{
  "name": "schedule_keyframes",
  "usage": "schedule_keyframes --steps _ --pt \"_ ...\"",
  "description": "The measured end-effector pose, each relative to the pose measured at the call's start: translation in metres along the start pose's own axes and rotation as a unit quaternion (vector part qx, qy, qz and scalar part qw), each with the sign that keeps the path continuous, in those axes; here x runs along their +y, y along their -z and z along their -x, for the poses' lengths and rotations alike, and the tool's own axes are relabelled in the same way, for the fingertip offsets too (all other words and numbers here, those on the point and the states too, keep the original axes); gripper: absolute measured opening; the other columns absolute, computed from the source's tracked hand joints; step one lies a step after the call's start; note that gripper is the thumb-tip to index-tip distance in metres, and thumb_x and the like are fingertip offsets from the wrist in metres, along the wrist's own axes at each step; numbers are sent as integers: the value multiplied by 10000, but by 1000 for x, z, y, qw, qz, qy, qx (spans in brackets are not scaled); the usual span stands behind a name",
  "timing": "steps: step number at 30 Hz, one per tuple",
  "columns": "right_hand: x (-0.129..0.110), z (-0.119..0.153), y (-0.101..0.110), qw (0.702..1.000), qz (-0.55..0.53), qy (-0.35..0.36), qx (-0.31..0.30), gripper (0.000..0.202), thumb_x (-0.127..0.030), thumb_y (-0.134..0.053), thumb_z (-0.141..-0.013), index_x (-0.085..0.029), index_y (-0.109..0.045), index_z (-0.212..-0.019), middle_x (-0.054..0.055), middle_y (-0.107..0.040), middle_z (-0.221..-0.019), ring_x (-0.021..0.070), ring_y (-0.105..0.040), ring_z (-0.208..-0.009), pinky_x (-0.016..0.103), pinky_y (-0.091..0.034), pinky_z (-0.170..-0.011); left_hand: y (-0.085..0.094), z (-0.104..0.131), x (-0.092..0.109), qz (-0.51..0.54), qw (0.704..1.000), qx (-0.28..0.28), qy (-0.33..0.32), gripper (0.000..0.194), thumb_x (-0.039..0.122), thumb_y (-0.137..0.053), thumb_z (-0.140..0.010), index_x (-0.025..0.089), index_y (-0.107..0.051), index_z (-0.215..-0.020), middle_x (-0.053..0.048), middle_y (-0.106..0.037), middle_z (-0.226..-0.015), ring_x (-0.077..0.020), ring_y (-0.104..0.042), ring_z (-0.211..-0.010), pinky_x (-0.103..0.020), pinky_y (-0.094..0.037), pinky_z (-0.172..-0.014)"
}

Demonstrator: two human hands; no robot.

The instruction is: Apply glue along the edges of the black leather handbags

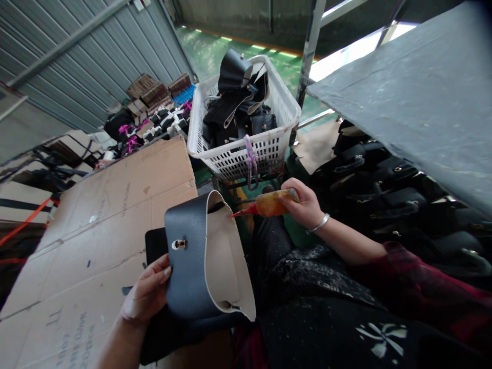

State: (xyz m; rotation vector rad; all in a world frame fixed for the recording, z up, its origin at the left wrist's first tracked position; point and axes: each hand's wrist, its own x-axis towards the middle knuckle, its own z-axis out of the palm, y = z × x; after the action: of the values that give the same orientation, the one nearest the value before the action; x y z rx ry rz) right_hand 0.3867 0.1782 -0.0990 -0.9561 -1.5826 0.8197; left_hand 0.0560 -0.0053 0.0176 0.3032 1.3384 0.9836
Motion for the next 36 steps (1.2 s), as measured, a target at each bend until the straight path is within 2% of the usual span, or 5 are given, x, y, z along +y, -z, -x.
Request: schedule_keyframes --steps 6,17,21,28,36 --pt "14 6 -9 999 -32 -42 -11 289 -463 -617 -775 -203 -513 -704 -13 -481 -659 134 -453 -594 276 -384 -563 -4 1 3 -23 1000 9 5 405 241 -798 -631 199 -728 -1027 -59 -718 -1050 -271 -670 -955 -358 -515 -921" --pt "19 47 -8 976 -98 -188 -42 292 -457 -653 -720 -191 -532 -724 -18 -497 -654 130 -459 -602 264 -395 -565 3 -3 -1 -11 1000 23 -5 447 195 -768 -653 192 -697 -1094 -65 -701 -1098 -266 -665 -963 -449 -480 -969" --pt "14 55 -2 970 -100 -213 -69 276 -441 -653 -715 -189 -541 -733 -17 -501 -653 133 -468 -608 264 -401 -567 3 -3 0 -1 1000 25 -12 427 180 -774 -644 194 -705 -1065 -62 -721 -1018 -233 -683 -883 -463 -481 -964" --pt "4 66 7 968 -97 -201 -115 288 -456 -637 -733 -187 -539 -713 -12 -497 -639 133 -462 -595 264 -405 -553 1 -3 0 -16 999 39 -10 432 213 -805 -607 195 -720 -1030 -62 -728 -983 -276 -681 -906 -425 -528 -903" --pt "12 53 6 982 -71 -173 -9 272 -443 -653 -718 -196 -540 -718 -15 -494 -651 132 -465 -598 263 -398 -561 -7 -3 3 -8 998 53 -11 438 212 -836 -553 201 -741 -981 -55 -740 -893 -293 -692 -860 -411 -562 -837"
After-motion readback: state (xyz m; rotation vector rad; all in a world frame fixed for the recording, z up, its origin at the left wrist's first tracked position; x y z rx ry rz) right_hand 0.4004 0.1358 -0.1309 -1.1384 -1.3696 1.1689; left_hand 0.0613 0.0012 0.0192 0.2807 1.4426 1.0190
